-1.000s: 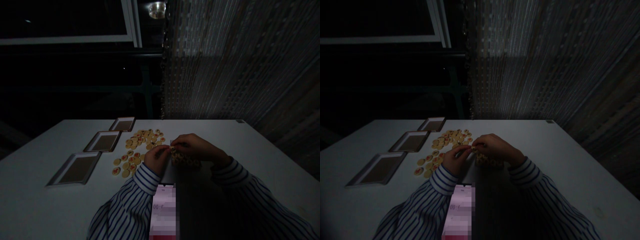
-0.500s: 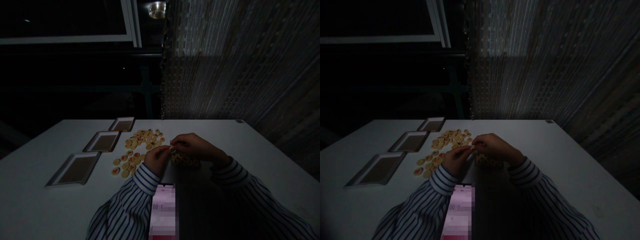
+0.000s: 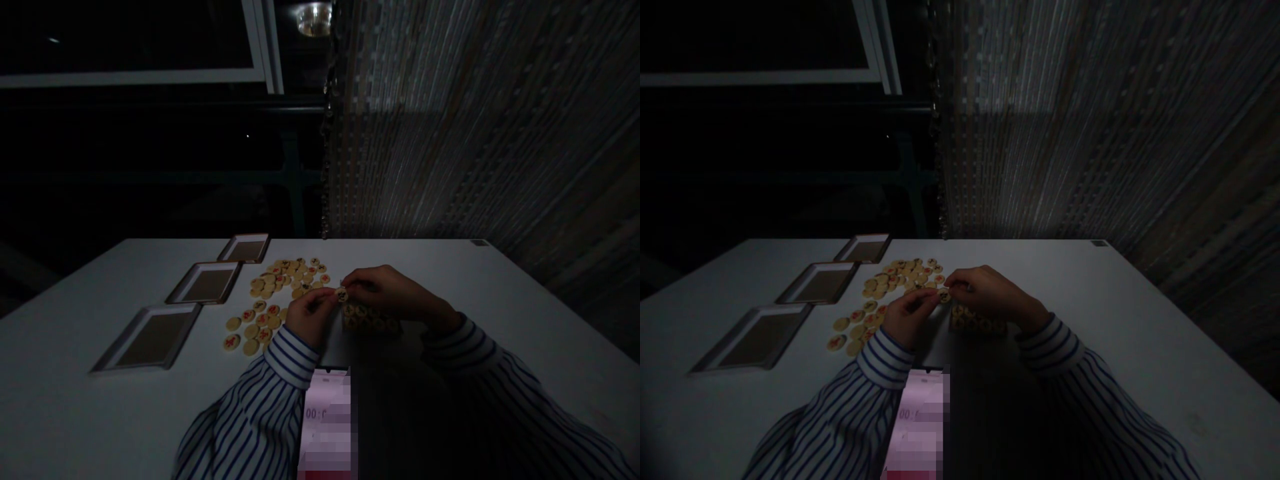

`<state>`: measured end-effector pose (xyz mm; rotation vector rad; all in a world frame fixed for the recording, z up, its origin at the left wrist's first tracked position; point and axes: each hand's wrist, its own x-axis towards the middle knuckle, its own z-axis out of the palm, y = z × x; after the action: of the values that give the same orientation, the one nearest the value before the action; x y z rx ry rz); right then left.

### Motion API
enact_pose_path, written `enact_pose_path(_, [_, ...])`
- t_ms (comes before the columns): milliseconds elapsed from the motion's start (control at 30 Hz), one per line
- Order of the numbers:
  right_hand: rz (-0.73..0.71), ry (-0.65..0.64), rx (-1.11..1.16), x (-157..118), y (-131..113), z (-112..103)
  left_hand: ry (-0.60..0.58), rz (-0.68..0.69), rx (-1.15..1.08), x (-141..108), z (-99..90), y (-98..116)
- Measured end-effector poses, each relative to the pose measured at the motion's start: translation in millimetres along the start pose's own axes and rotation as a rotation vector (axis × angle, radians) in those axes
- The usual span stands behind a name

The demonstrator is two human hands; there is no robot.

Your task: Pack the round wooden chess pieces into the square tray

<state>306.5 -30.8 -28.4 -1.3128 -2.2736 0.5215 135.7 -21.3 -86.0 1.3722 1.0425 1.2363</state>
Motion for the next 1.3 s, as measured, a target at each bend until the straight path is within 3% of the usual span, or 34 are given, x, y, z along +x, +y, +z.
enact_pose_path(767, [0.003,-0.032,0.039,1.3,3.1,2.7,-0.018,-0.032,-0.015,-0.7,0.5,-0.3])
enact_pose_path(1000, [-0.008,0.030,0.013,1.8,1.8,3.1,-0.054,-0.103,-0.080,1.8,-1.6,-5.1])
enact_pose_path(1300, [-0.145,0.024,-0.202,3.2,-5.4,4.5,-0.021,-0.159,-0.162,4.6,-4.4,-8.6])
